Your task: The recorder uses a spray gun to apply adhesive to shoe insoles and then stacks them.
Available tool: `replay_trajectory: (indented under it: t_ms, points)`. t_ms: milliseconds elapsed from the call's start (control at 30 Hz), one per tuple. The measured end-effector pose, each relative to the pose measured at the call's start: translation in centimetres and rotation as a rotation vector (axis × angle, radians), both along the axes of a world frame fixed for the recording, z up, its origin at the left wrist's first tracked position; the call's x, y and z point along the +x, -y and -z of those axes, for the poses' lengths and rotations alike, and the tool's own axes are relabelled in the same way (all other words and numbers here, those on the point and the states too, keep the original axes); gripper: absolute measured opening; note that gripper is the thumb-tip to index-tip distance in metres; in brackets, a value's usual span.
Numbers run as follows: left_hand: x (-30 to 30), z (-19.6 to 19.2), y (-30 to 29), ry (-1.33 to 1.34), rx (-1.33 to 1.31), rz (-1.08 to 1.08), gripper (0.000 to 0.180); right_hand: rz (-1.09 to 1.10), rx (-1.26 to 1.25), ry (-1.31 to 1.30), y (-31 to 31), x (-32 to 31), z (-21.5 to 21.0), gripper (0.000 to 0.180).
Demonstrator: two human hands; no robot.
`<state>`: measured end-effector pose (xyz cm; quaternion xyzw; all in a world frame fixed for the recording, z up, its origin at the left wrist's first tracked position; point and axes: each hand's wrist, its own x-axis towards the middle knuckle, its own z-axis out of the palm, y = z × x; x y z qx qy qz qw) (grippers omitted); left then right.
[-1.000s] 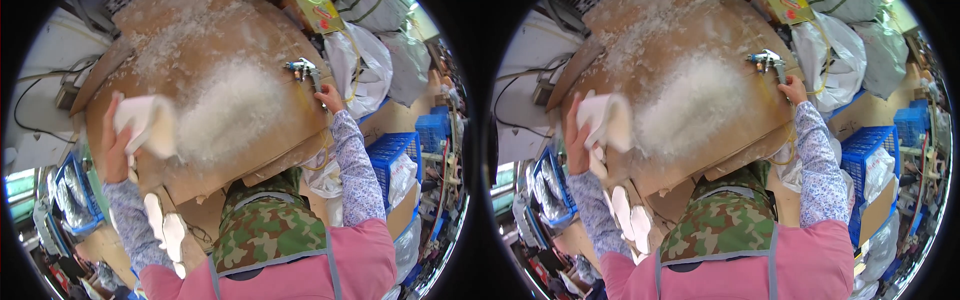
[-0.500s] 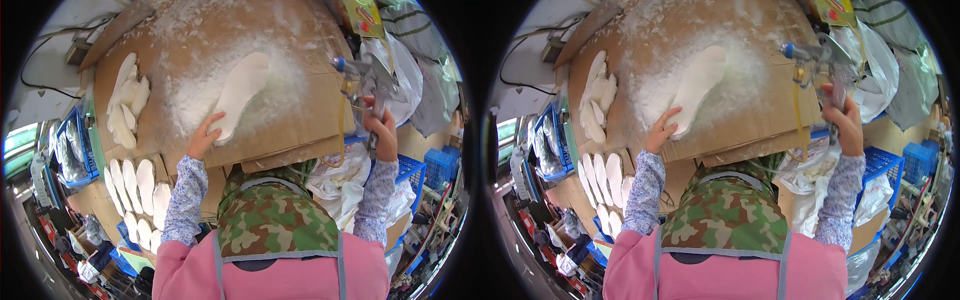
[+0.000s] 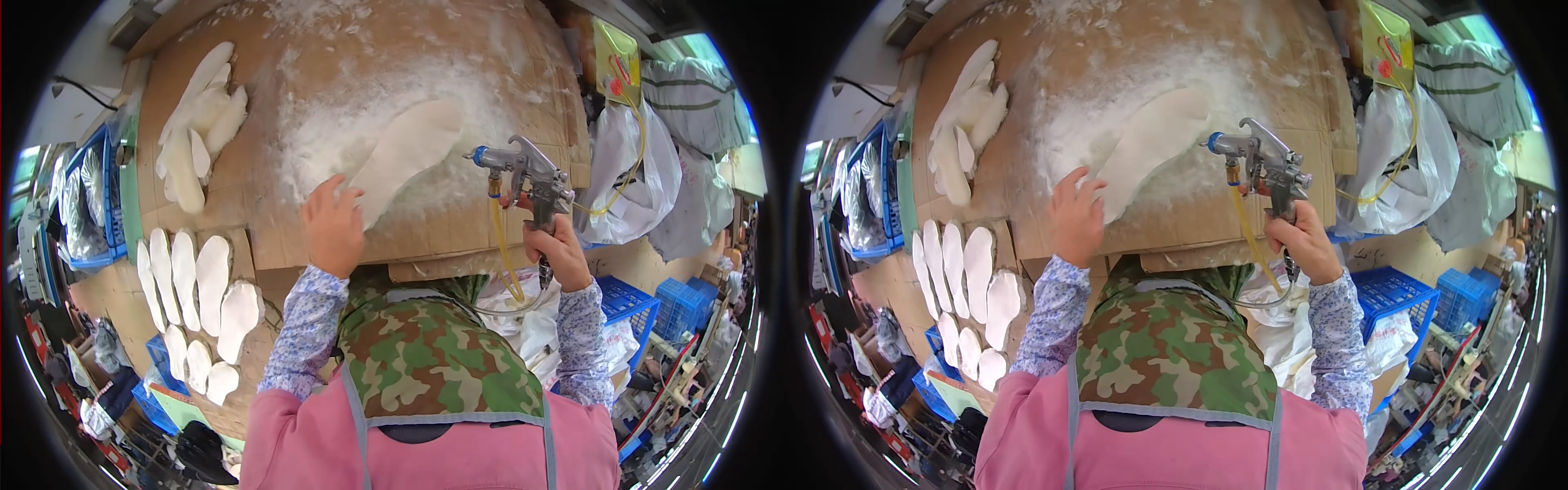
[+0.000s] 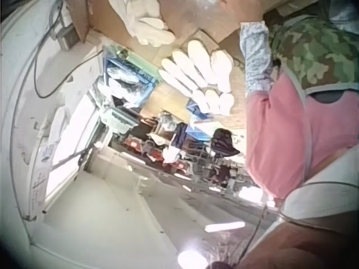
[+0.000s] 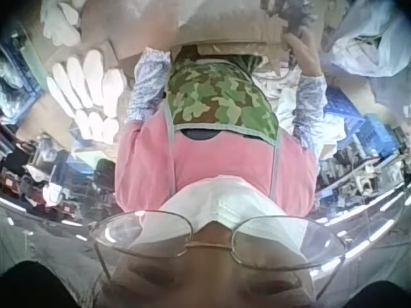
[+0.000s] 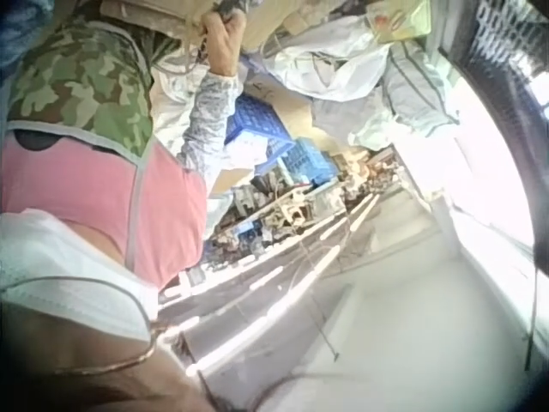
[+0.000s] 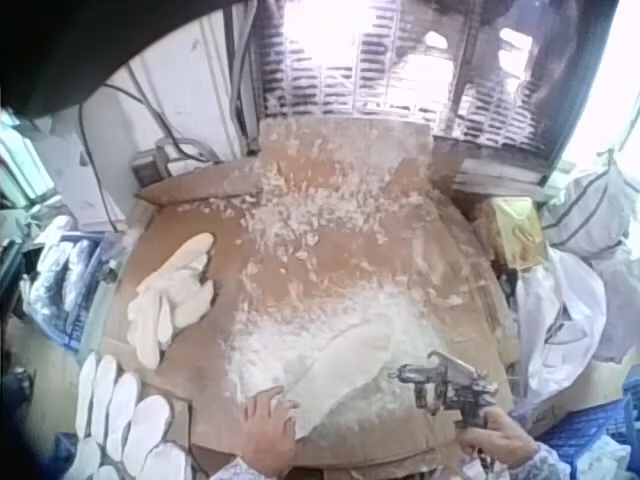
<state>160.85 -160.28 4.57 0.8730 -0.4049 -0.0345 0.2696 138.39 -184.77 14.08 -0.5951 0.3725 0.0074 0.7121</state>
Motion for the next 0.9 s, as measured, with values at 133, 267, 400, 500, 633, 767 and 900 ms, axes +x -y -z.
replay_trajectory:
  t_ms: [133, 267, 400, 500, 633, 767, 900]
  points:
    - [-2.5, 0.7, 3.6, 0.062, 0.057, 0.076, 0.043, -0.116, -0.089, -0.084, -0.8, 2.1, -0.3, 0.034]
    - [-4.1, 2.2, 4.4, 0.018, 0.098, 0.051, 0.052, -0.195, -0.125, -0.061, -2.7, 3.8, -0.2, 0.029]
    - [-4.5, 3.4, 3.9, -0.032, 0.098, 0.024, 0.054, -0.355, -0.334, -0.052, -3.6, 4.8, 0.0, 0.031]
    - [-4.5, 3.5, 3.8, -0.045, 0.067, 0.007, 0.052, -0.293, -0.318, -0.008, -4.1, 5.2, 0.2, 0.031]
    - [-3.8, 2.0, 3.8, -0.081, 0.004, -0.017, 0.041, -0.315, -0.389, -0.024, -3.9, 4.7, -0.2, 0.029]
    - [-1.7, -0.7, 3.8, -0.286, -0.369, -0.100, 0.028, -0.248, -0.241, -0.160, -4.1, 3.2, -1.0, 0.029]
    - [0.9, -2.6, 4.8, -0.876, -0.553, 0.157, 0.021, -0.218, -0.201, -0.144, -4.7, 1.7, -2.0, 0.032]
